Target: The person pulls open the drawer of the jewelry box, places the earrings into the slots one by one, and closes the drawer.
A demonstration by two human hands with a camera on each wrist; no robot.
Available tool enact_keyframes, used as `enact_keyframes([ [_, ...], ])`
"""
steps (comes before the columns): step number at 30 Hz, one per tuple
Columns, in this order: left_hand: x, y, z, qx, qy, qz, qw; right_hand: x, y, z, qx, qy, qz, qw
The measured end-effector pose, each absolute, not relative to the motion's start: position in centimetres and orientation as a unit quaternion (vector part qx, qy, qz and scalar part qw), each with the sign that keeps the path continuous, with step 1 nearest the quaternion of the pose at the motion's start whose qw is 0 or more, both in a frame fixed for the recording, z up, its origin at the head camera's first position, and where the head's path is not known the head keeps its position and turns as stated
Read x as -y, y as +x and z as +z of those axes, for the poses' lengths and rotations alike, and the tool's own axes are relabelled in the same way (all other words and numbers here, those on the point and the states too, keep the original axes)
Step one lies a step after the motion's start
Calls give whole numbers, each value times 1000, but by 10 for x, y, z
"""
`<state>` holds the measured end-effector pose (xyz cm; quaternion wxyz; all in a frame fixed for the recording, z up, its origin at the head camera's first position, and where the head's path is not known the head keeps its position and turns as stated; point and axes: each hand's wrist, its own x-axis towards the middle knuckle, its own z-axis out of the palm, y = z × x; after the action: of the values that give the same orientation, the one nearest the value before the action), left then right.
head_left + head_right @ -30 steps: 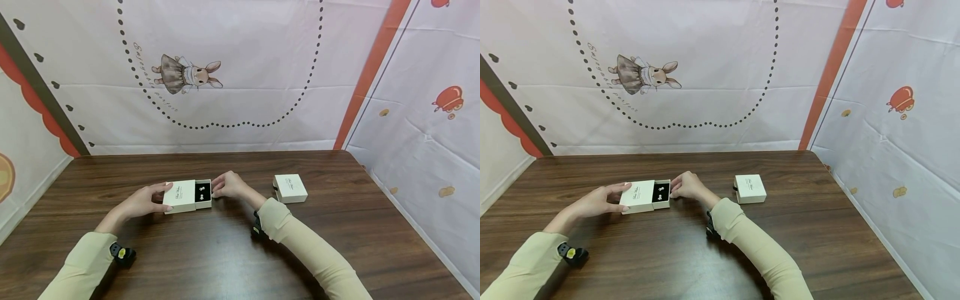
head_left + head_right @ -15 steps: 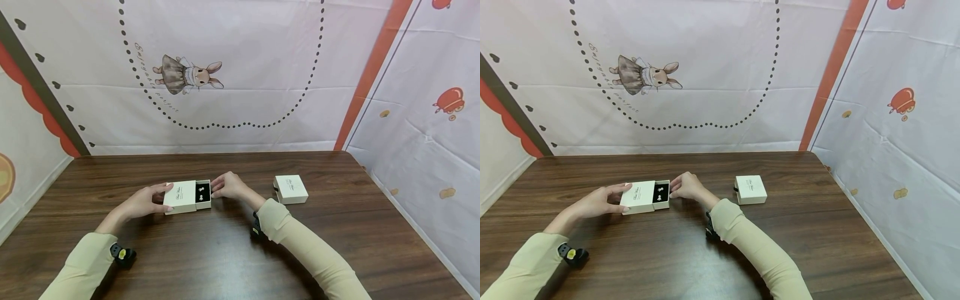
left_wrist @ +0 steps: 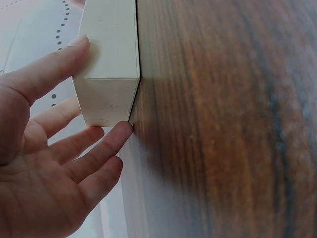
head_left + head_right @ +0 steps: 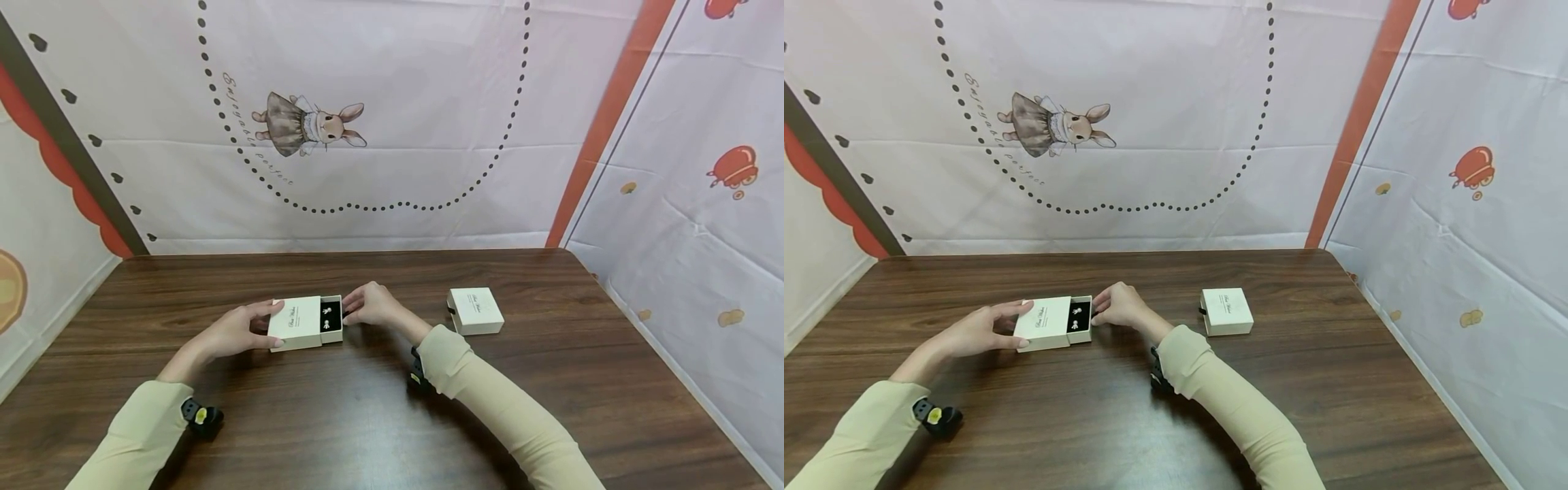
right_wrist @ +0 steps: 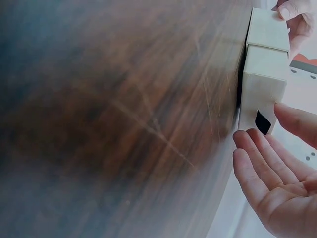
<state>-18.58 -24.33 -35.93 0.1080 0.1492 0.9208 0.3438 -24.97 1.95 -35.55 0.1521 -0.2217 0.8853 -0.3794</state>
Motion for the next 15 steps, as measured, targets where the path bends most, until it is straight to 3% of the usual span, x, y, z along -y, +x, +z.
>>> enact_keyframes([
  [15, 244, -186, -360, -923, 151, 341, 99, -7, -245, -353, -889, -227, -368, 154],
])
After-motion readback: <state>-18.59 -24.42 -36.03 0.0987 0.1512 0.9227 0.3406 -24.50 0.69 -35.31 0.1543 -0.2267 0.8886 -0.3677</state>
